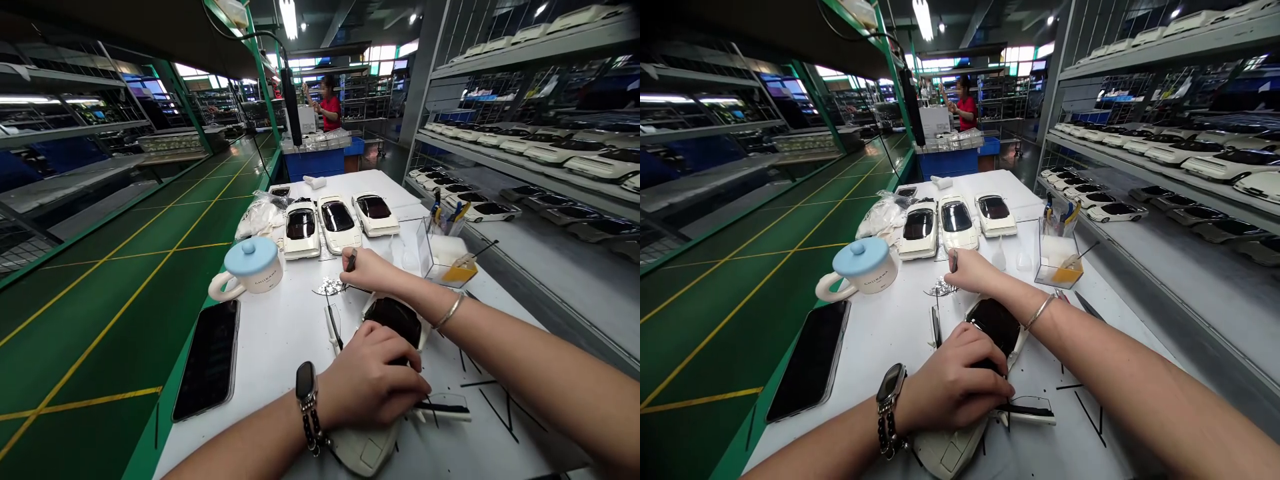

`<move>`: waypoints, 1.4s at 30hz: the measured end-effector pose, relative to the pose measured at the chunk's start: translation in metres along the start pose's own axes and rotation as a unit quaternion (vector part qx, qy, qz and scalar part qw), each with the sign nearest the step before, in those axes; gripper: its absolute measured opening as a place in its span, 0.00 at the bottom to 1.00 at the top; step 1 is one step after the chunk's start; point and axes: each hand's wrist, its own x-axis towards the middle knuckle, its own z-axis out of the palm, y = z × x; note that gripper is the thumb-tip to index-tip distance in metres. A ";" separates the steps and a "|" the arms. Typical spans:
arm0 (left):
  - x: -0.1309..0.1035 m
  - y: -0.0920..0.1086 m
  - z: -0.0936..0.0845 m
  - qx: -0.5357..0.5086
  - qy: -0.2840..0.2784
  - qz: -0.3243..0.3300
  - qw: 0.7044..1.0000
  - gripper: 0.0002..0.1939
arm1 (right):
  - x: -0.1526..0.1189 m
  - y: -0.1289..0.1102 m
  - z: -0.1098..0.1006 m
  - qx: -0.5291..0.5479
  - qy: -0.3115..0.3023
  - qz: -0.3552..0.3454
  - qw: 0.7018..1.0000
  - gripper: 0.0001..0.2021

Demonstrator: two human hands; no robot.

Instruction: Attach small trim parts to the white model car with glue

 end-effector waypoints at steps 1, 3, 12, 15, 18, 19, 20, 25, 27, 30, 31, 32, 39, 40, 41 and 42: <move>0.000 0.000 0.000 -0.002 0.005 0.002 1.000 0.07 | -0.001 0.000 -0.001 0.000 -0.010 -0.009 1.000 0.07; 0.000 0.000 0.000 -0.005 0.011 0.003 1.000 0.07 | -0.003 -0.001 -0.004 0.000 -0.030 -0.025 0.999 0.08; 0.000 0.002 -0.001 -0.016 0.016 -0.011 1.000 0.07 | -0.003 0.001 -0.010 0.011 -0.082 -0.073 0.994 0.09; 0.000 0.002 -0.001 -0.019 0.015 -0.013 1.000 0.07 | -0.004 0.005 -0.011 0.021 -0.081 -0.075 0.994 0.08; 0.000 0.002 -0.001 -0.017 0.013 -0.016 1.000 0.07 | -0.005 0.005 -0.010 0.033 -0.083 -0.073 0.993 0.08; 0.000 0.002 -0.001 -0.017 0.012 -0.016 1.000 0.07 | -0.005 0.005 -0.010 0.035 -0.084 -0.072 0.993 0.08; 0.000 0.002 -0.001 -0.016 0.012 -0.017 1.000 0.07 | -0.005 0.005 -0.010 0.036 -0.085 -0.071 0.993 0.09; 0.000 0.002 -0.001 -0.016 0.011 -0.020 1.000 0.06 | -0.004 0.004 -0.011 0.041 -0.086 -0.070 0.993 0.09; 0.000 0.002 -0.001 -0.014 0.008 -0.021 1.000 0.06 | -0.005 0.005 -0.013 0.050 -0.085 -0.071 0.993 0.09; 0.000 0.002 -0.001 -0.010 0.002 -0.019 1.000 0.06 | -0.008 0.007 -0.017 0.064 -0.088 -0.067 0.992 0.07; 0.000 0.002 -0.001 -0.011 0.001 -0.017 1.000 0.06 | -0.010 0.008 -0.018 0.067 -0.089 -0.064 0.992 0.07; 0.000 0.002 -0.001 -0.012 0.002 -0.016 1.000 0.06 | -0.011 0.008 -0.019 0.069 -0.089 -0.060 0.992 0.07; 0.000 0.002 -0.001 -0.012 0.008 -0.017 1.000 0.06 | -0.011 0.009 -0.015 0.085 -0.067 -0.045 0.993 0.07; 0.000 0.002 -0.001 -0.010 0.004 -0.019 1.000 0.06 | -0.009 0.009 -0.014 0.086 -0.055 -0.041 0.994 0.07; 0.000 0.002 -0.001 -0.008 0.000 -0.020 1.000 0.06 | -0.008 0.010 -0.013 0.087 -0.042 -0.036 0.995 0.07; -0.001 0.002 -0.001 -0.007 -0.002 -0.021 1.000 0.06 | -0.006 0.010 -0.012 0.087 -0.027 -0.029 0.995 0.08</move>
